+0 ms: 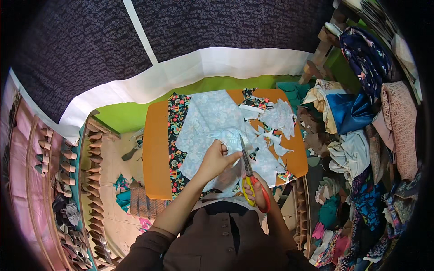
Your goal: Cutting out shapes from a light blue floral fabric using a pair of red and yellow scissors.
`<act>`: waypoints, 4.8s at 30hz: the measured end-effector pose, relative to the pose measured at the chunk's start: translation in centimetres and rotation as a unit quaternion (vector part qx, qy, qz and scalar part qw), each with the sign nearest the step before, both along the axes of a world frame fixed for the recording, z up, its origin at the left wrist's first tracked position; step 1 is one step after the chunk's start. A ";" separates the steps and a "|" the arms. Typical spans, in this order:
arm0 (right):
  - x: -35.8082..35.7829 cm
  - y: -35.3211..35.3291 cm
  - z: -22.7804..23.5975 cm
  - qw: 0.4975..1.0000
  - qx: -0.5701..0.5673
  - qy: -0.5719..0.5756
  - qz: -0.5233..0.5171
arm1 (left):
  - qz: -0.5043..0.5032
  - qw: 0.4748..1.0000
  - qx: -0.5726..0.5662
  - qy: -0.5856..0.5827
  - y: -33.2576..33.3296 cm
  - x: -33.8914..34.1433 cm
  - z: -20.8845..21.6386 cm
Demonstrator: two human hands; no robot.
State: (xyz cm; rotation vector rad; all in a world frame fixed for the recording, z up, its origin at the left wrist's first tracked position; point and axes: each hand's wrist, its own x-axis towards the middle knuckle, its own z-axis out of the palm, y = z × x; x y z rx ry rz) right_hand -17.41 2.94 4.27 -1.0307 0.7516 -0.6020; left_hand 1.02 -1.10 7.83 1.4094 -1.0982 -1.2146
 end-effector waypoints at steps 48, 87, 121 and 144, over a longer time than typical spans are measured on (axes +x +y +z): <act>-7.8 -3.5 0.4 0.990 -0.046 0.044 0.125 | -0.075 0.982 0.079 -0.155 -0.4 -3.9 0.4; -8.6 -5.1 -0.1 0.985 -0.099 0.061 0.125 | -0.014 0.998 0.027 -0.061 -1.2 -5.2 0.2; -0.2 -3.2 -0.1 0.990 -0.062 0.064 0.105 | -0.030 0.989 0.017 -0.142 0.3 2.3 1.0; -0.1 -2.7 0.5 0.993 -0.037 0.072 0.081 | -0.063 0.985 0.019 -0.160 0.2 3.3 0.6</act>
